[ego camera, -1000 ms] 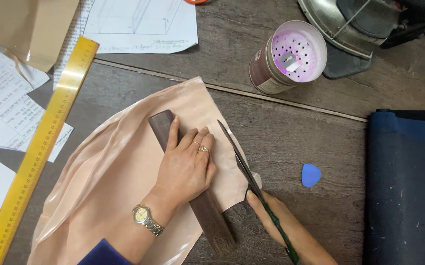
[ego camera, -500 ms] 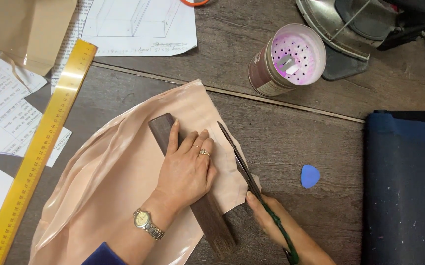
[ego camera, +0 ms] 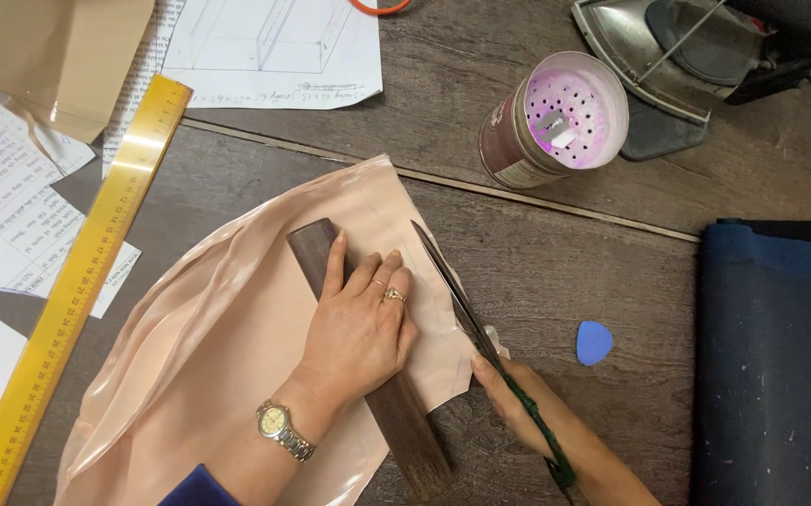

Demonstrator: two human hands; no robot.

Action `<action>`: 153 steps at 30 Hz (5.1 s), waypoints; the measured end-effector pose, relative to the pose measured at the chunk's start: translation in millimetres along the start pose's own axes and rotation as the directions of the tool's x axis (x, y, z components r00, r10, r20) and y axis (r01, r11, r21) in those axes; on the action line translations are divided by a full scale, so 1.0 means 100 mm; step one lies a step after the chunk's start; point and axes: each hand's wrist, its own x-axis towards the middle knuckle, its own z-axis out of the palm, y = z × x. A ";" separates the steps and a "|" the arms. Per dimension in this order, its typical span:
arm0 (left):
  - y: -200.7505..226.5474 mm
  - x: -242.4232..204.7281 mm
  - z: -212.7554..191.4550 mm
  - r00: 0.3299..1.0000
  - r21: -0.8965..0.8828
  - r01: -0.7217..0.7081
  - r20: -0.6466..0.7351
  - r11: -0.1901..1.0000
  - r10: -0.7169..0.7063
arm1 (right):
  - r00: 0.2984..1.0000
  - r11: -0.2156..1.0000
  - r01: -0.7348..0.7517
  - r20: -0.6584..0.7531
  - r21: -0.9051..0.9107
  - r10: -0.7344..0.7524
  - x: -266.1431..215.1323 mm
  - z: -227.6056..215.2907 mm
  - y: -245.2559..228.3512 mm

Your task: The person uses shears to cut a piece of light-colored fabric placed on a wooden work surface. After cutting, the person uses a yellow ruler and a blue marking tool to measure and mark lines on the fabric.

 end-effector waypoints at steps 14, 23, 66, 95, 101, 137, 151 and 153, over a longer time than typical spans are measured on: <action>-0.01 0.00 0.00 1.000 -0.009 0.004 0.006 1.000 -0.004 | 0.990 0.990 0.138 -0.023 0.000 -0.138 0.14 -0.17 0.31; -0.01 0.00 0.00 0.999 0.014 0.003 0.038 1.000 -0.003 | 0.978 0.950 0.207 0.026 -0.235 -0.207 0.05 -0.45 -0.31; -1.21 0.66 -0.02 0.942 0.081 0.300 0.132 0.950 -0.309 | 0.991 0.847 -0.129 -0.082 -0.515 0.101 0.20 -0.47 -0.34; -1.27 0.76 0.10 0.928 0.147 0.342 0.100 0.928 -0.358 | 0.990 0.869 -0.142 -0.082 -0.473 0.117 0.22 -0.48 -0.36; -1.20 0.80 0.09 0.935 0.071 0.346 0.054 0.935 -0.350 | 0.988 0.851 -0.156 -0.070 -0.501 0.139 0.18 -0.49 -0.42; -0.70 0.39 -0.07 0.994 0.278 0.098 -0.075 0.955 -0.080 | 0.998 0.919 0.064 0.006 -0.390 -0.067 0.20 -0.50 -0.41; -0.71 0.38 -0.05 0.991 0.250 0.127 -0.075 0.960 -0.112 | 1.000 0.898 0.018 0.004 -0.439 -0.019 0.25 -0.41 -0.54; -0.71 0.39 -0.06 0.991 0.245 0.122 -0.081 0.962 -0.106 | 0.999 0.907 0.010 -0.030 -0.421 -0.025 0.28 -0.36 -0.56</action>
